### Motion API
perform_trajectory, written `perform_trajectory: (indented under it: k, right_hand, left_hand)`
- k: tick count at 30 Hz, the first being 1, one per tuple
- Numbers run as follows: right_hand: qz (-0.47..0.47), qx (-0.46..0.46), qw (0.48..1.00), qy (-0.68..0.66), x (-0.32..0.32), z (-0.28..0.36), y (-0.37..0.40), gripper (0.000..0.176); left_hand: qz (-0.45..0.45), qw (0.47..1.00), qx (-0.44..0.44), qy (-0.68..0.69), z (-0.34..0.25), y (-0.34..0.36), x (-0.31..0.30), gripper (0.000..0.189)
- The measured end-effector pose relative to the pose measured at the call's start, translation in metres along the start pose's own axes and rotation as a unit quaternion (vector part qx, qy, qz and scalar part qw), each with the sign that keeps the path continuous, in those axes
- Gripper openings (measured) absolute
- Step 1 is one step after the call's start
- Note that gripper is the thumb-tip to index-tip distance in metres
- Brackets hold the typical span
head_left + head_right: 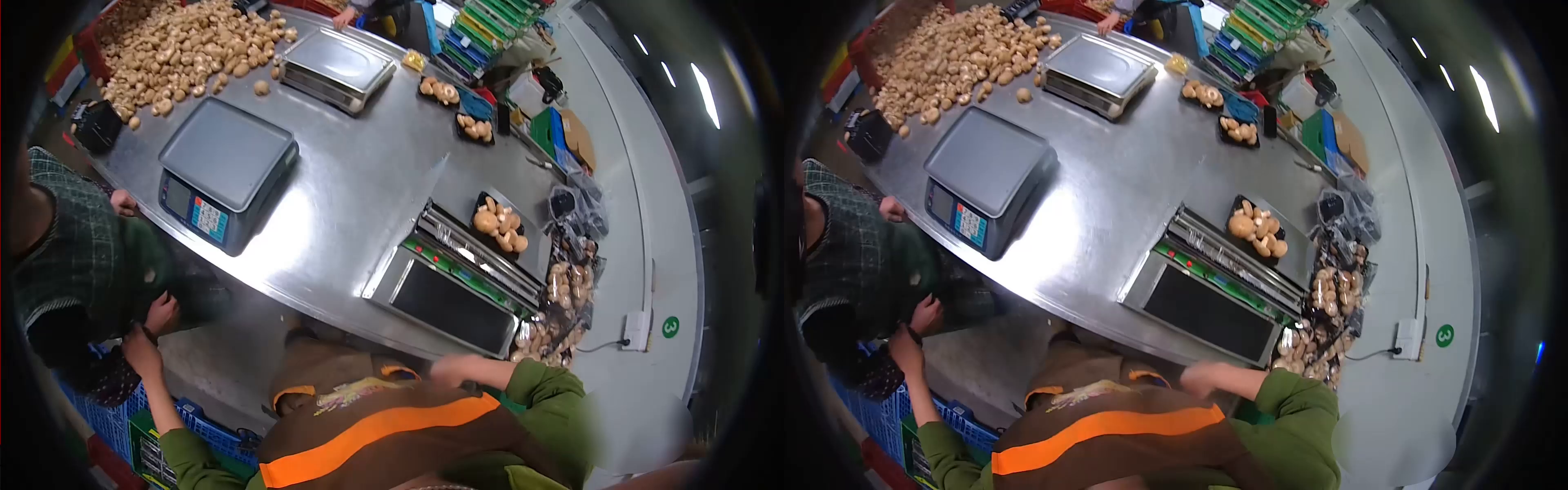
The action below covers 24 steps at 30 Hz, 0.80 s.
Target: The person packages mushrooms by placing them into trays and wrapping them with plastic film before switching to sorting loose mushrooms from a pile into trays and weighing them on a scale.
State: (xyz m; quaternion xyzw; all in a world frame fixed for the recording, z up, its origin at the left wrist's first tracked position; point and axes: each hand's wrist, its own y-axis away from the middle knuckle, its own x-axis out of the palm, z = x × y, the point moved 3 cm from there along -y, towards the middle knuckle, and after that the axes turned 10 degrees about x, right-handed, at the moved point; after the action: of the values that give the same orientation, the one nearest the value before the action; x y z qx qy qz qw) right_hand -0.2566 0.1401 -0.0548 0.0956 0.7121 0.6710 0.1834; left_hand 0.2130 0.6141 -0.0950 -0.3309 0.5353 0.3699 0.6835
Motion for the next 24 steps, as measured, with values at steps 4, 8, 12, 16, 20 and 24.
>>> perform_trajectory:
  k: [4, 8, 12, 16, 20, 24]
  right_hand:
    - [0.124, 0.069, 0.961, -0.236, 0.082, -0.003, -0.059, 0.043]
    - [-0.086, -0.223, 0.968, -0.078, -0.078, 0.069, 0.001, 0.018]
    - [-0.289, -0.191, 0.619, -0.705, -0.21, 0.083, 0.028, 0.032]
    - [-0.33, -0.199, 0.467, -0.796, -0.226, 0.083, 0.011, 0.03]
    - [-0.322, -0.007, 0.141, -0.936, -0.128, 0.09, -0.038, 0.024]
    - [-0.316, 0.221, -0.128, -0.914, -0.014, 0.063, -0.086, 0.03]
  left_hand:
    - [0.07, 0.986, 0.125, -0.089, 0.07, 0.027, 0.068, 0.014]
    - [0.401, 0.886, 0.125, 0.198, -0.035, -0.071, -0.058, 0.044]
    - [0.244, 0.649, 0.148, 0.706, -0.141, -0.17, -0.071, 0.031]
    - [0.249, 0.53, 0.192, 0.787, -0.252, -0.236, -0.055, 0.023]
    - [0.407, 0.54, 0.294, 0.675, -0.344, -0.231, -0.053, 0.021]
    - [0.443, 0.527, 0.309, 0.657, -0.443, -0.251, -0.034, 0.026]
